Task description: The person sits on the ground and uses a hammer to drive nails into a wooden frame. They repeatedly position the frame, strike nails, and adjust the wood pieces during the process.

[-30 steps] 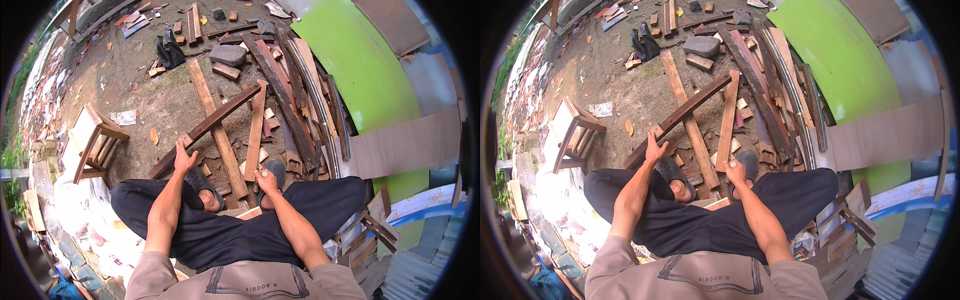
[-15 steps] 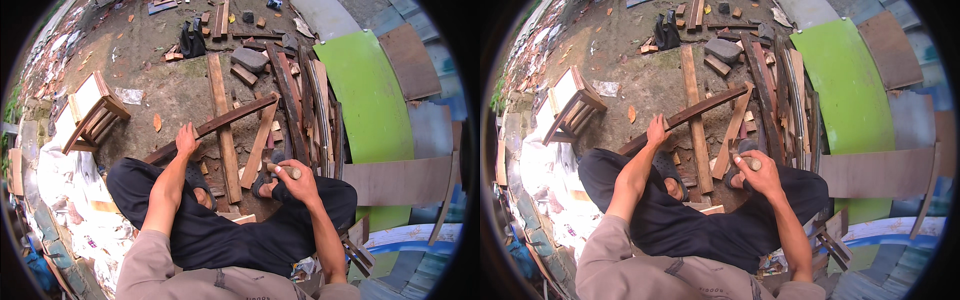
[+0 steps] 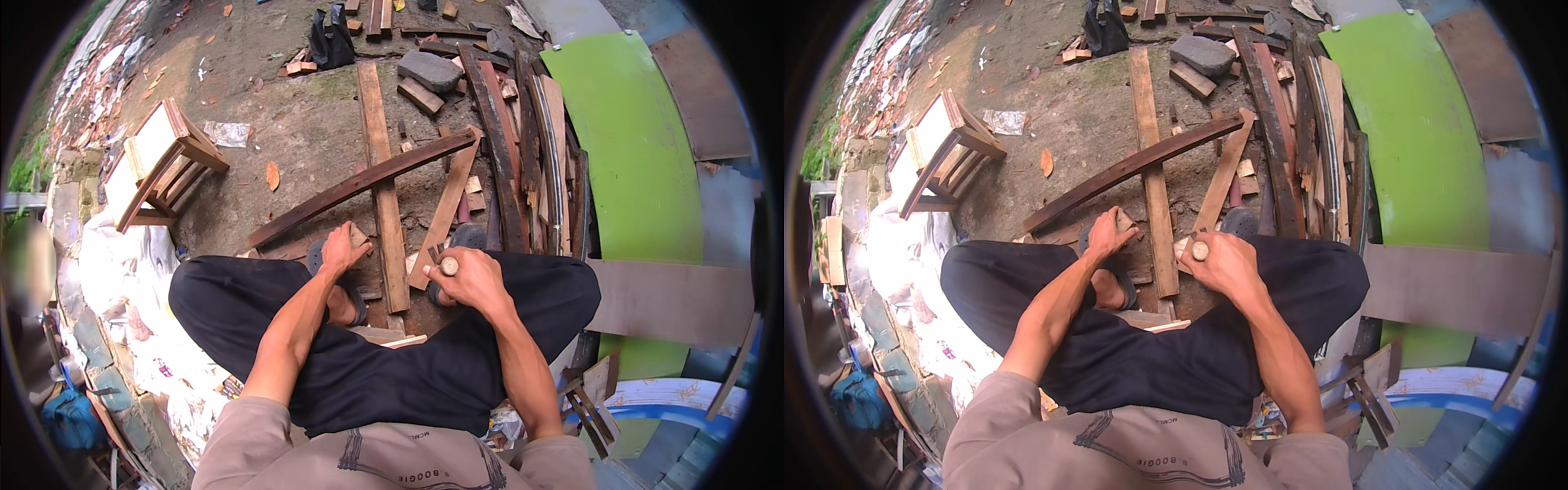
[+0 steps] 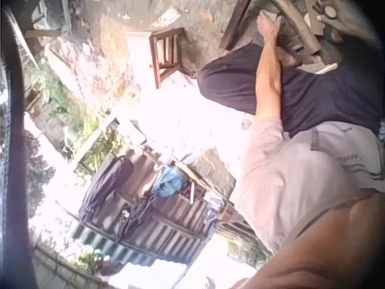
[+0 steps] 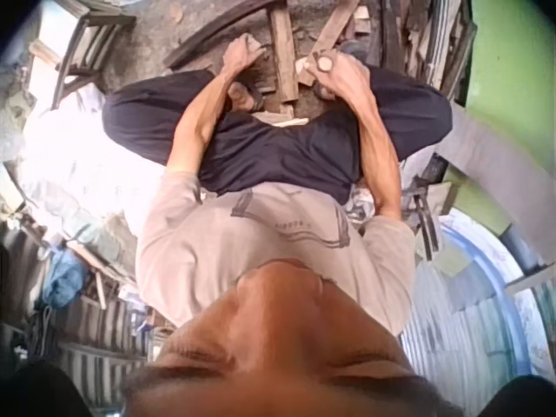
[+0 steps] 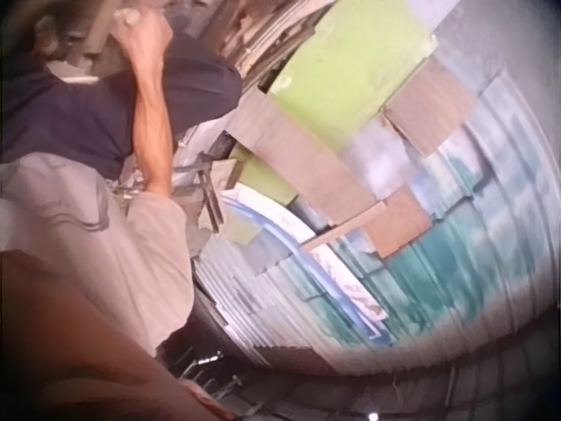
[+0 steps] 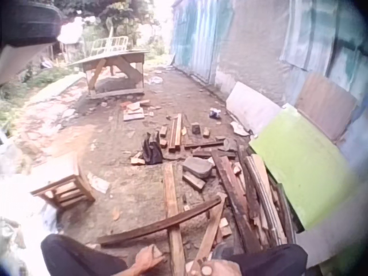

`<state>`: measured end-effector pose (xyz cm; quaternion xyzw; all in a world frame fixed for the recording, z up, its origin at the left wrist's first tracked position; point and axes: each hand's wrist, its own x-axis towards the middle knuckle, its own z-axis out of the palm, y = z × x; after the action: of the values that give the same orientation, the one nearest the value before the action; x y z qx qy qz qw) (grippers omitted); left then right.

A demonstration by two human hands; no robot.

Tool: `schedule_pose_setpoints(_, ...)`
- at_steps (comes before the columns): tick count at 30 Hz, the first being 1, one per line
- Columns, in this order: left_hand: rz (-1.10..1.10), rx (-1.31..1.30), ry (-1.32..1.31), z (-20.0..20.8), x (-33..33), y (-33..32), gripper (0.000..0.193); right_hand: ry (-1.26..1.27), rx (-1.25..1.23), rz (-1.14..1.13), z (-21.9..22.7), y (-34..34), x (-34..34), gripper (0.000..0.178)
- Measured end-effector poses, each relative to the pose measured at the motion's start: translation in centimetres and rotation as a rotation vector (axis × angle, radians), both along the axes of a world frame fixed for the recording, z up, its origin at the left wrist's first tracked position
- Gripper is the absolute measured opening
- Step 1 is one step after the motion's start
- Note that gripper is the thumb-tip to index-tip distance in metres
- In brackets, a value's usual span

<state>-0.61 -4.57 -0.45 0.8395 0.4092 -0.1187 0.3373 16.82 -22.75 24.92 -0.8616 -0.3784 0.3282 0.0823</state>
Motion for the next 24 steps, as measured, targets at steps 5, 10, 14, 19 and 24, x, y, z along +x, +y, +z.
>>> schedule_pose_setpoints(5, 0.100, -0.211, 0.087, 1.9, -0.8, -0.8, 0.097, 0.007, 0.118, 0.154, 1.3, 1.2, -1.4, 0.041)
schedule_pose_setpoints(10, 0.143, -0.206, -0.052, 1.8, -2.6, -1.1, 0.089, 0.032, 0.251, 0.196, 2.7, 2.9, -2.6, 0.040)
schedule_pose_setpoints(14, 0.366, -0.058, -0.119, -0.3, -3.4, -0.9, 0.068, 0.042, 0.260, 0.222, 2.5, 2.7, -3.1, 0.042)
schedule_pose_setpoints(19, 0.291, 0.187, -0.164, -0.2, -0.8, 3.1, 0.065, 0.027, 0.154, 0.202, 1.6, 1.1, -2.8, 0.043)
schedule_pose_setpoints(24, 0.204, 0.241, -0.102, -0.5, 3.7, 6.5, 0.077, -0.005, 0.118, 0.210, 0.8, -0.3, -2.5, 0.040)
